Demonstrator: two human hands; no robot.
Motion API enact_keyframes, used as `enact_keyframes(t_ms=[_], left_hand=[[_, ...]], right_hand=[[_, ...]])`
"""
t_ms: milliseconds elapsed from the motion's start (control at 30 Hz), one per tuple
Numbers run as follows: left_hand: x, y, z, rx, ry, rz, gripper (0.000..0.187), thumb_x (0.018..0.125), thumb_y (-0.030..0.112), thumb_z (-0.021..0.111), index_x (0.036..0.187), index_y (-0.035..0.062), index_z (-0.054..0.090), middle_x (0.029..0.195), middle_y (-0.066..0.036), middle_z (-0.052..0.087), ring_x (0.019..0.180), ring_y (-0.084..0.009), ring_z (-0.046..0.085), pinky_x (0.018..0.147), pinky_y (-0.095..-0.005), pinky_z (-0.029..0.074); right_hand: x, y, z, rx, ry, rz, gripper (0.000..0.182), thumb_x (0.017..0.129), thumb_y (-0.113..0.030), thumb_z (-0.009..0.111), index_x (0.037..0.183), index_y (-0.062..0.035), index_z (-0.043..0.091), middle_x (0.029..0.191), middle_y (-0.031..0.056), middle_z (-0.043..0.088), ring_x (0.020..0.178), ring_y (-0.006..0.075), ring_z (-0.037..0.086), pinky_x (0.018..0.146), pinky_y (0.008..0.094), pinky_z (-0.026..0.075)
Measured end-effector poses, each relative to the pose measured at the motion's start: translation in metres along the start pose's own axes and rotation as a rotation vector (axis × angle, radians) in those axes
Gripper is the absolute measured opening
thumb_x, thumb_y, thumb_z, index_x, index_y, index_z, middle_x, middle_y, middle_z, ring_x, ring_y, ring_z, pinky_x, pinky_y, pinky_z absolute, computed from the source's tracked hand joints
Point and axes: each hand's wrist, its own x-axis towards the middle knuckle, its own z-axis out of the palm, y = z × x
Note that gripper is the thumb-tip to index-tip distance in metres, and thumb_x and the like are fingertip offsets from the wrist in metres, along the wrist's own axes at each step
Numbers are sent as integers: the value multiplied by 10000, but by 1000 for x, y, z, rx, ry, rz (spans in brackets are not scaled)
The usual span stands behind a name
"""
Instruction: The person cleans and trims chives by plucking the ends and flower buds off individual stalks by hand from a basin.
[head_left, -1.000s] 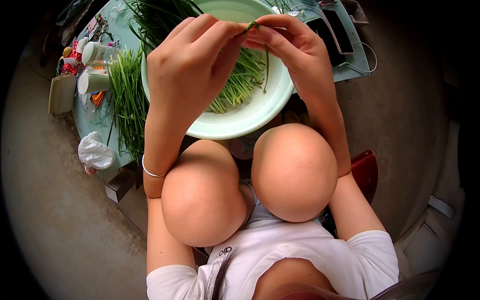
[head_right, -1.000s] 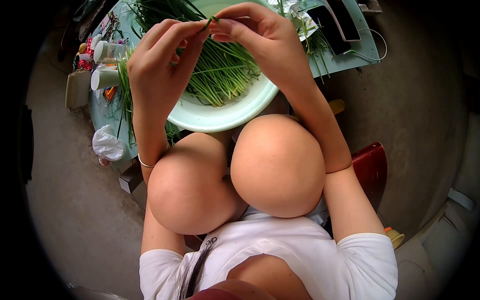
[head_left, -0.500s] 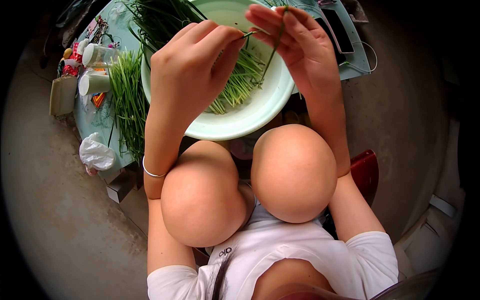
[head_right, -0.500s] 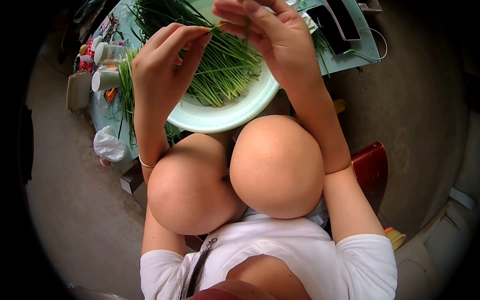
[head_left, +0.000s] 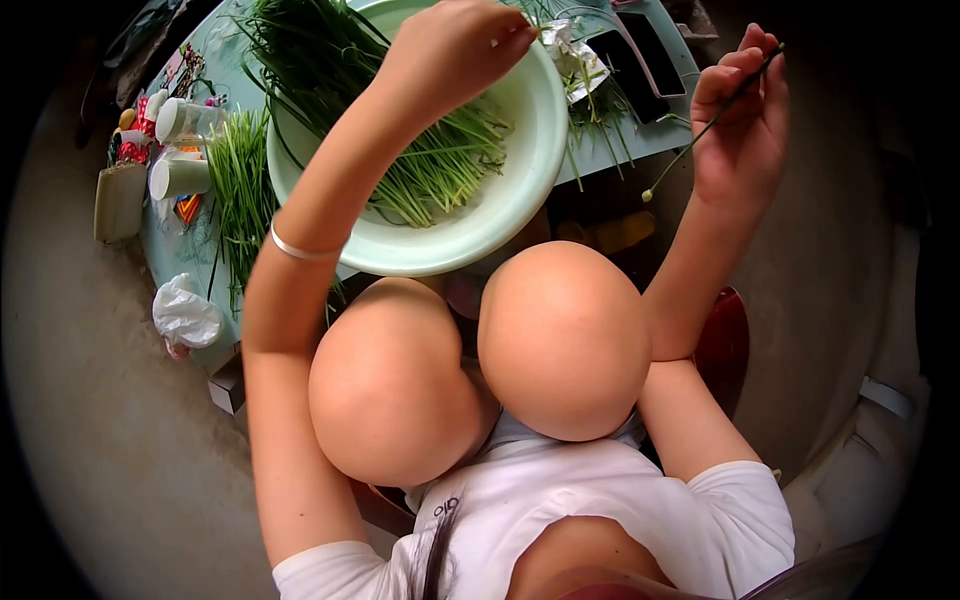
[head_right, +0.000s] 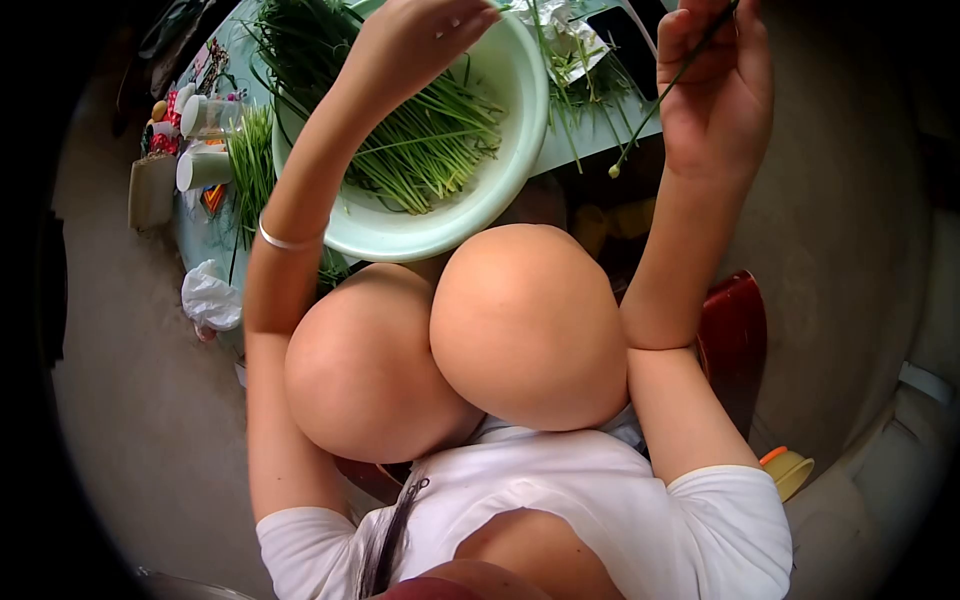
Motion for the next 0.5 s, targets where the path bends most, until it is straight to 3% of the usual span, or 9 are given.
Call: enact_keyframes(t_ms=[33, 167, 233, 300, 367, 433, 467, 500], left_hand=[[15, 5, 2, 45, -87, 25, 231, 884, 203, 544, 1008, 22, 617, 832, -173, 652, 731, -340, 633, 654, -410, 504], [55, 5, 22, 223, -178, 97, 234, 877, 208, 536, 840, 10, 657, 755, -193, 626, 697, -345, 621, 631, -414, 501], [57, -6, 32, 363, -63, 155, 259, 884, 211, 517, 810, 8, 660, 759, -181, 630, 669, -330, 624, 611, -421, 500], [53, 0, 17, 237, -78, 132, 217, 870, 195, 534, 851, 21, 662, 769, -198, 635, 657, -331, 623, 608, -415, 503], [34, 18, -8, 25, -259, -72, 213, 859, 184, 552, 997, 48, 643, 852, -200, 648, 723, -331, 638, 661, -409, 511], [8, 8, 2, -439, -204, -98, 403, 899, 421, 540, 864, 59, 714, 734, -73, 684, 650, -164, 627, 591, -287, 487], [-3, 15, -1, -570, -273, -179, 434, 949, 411, 467, 969, 46, 700, 808, -19, 681, 717, -83, 576, 555, -229, 453], [-13, 20, 0, -697, -300, -266, 393, 936, 391, 500, 998, 53, 691, 832, 4, 679, 701, -58, 546, 527, -196, 421]], right_hand=[[-1, -2, 0, -3, -1, -6, 181, 915, -87, 538, 1073, -8, 576, 1129, 129, 606, 887, 172, 623, 768, 297, 507], [0, -6, -10, -82, 12, -20, 196, 930, -119, 520, 1083, -3, 557, 1158, 155, 593, 985, 209, 615, 820, 329, 503], [0, -6, -15, -102, 10, -12, 206, 941, -137, 504, 1090, 0, 540, 1169, 179, 584, 1029, 238, 607, 853, 347, 496], [1, 7, -11, -442, 76, -138, 215, 958, -198, 478, 1055, -43, 592, 1090, 171, 635, 991, 238, 638, 884, 354, 527], [4, 24, -6, -471, 72, -134, 206, 960, -190, 472, 1043, -36, 581, 1059, 180, 639, 970, 247, 643, 877, 356, 529], [8, 43, -3, -532, 61, -131, 190, 965, -174, 460, 1019, -23, 561, 996, 198, 646, 929, 266, 652, 864, 361, 533], [11, 54, -10, -516, -15, -128, 185, 966, -175, 457, 1016, -17, 541, 986, 219, 640, 925, 287, 650, 867, 372, 528], [11, 66, -8, -545, 34, -93, 169, 963, -179, 469, 1008, -26, 526, 979, 220, 639, 923, 286, 649, 864, 369, 522]])
